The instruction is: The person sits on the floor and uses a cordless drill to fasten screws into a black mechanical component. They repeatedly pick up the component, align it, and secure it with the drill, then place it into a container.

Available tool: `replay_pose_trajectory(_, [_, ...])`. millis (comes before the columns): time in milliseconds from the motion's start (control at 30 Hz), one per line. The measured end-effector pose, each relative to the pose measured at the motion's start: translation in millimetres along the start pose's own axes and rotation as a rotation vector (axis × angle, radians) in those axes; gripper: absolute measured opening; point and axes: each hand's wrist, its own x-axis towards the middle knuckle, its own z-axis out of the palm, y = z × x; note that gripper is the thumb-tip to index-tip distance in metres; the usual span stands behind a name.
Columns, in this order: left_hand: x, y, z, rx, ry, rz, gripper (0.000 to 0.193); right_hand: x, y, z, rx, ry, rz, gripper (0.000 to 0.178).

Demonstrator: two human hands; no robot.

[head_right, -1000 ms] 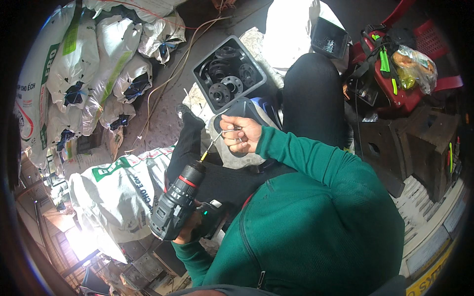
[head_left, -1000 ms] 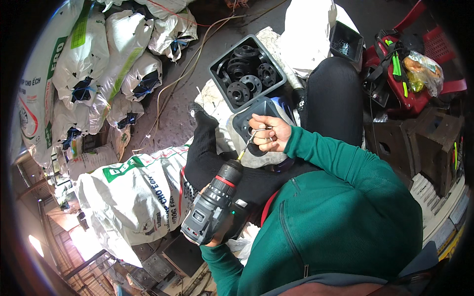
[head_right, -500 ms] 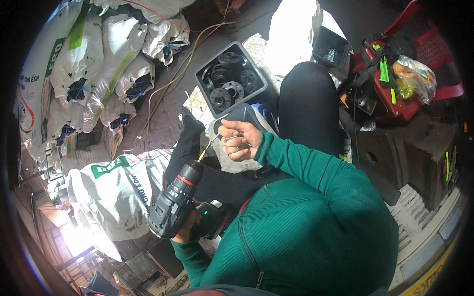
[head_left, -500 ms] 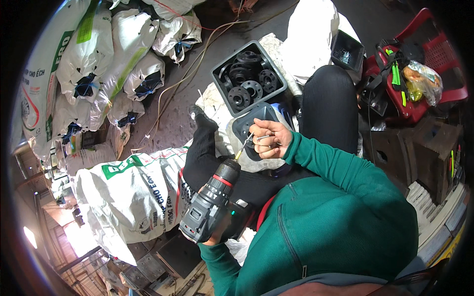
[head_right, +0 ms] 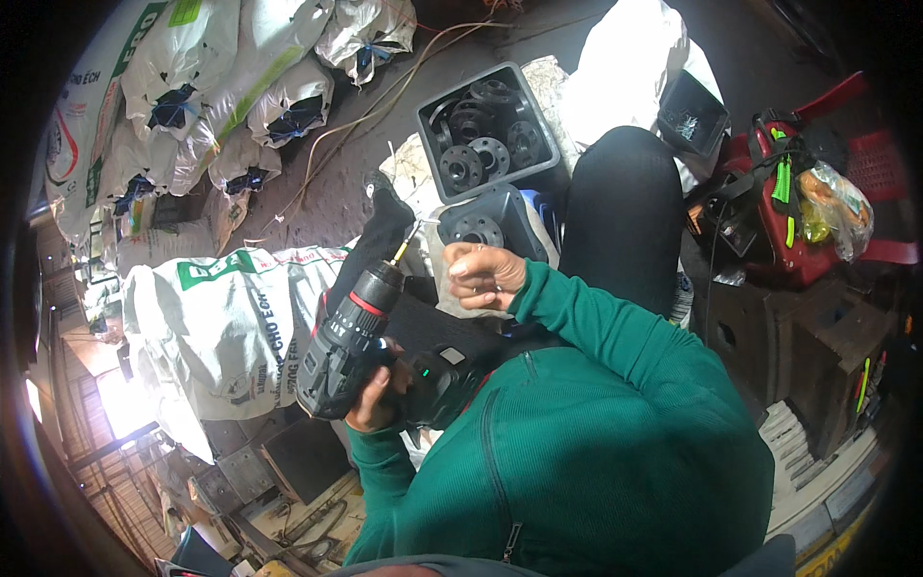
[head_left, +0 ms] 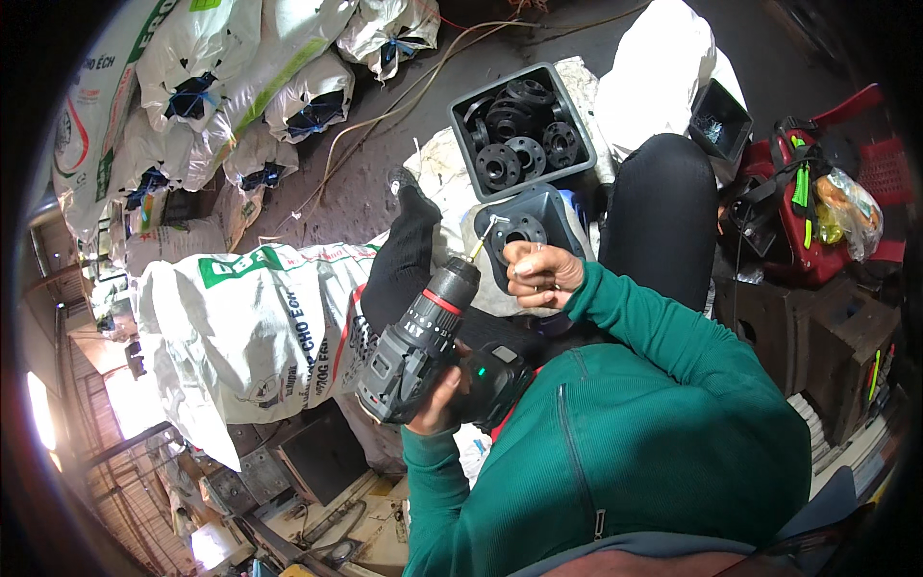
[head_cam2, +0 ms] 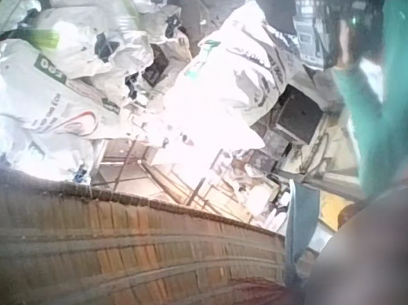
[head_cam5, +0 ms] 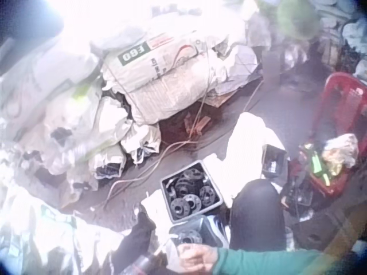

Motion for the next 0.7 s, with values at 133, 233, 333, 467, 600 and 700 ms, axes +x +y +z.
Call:
replay_pose_trajectory(133, [-4,-1,-15,0.052,-0.050,0.005,0.034,-5,-1,-6,-0.092,0.095,-0.059,0.027])
replay_pose_trajectory(233, [-8,-3,-20,0.009,-0.058,-0.041,0.034,-6,0,-9,-0.100,0.100,-0.046,0.027])
replay_pose_trajectory(333, [-12,-6,-20,0.126,0.012,-0.038,0.044,-3,-2,-10,-0.126,0.102,-0.061,0.025])
replay_pose_trajectory(467, [-10,-2,-21,0.132,0.023,-0.001,0.043,-1,-10,-8,-0.136,0.095,-0.088,0.021])
replay_pose_trajectory(600, [-9,3,-22,0.086,0.022,0.019,0.040,1,-16,-6,-0.163,0.087,-0.051,0.006])
replay_pose_trajectory(700, [-12,3,-21,0.012,0.038,0.010,0.038,4,-15,-8,-0.156,0.018,-0.058,0.020])
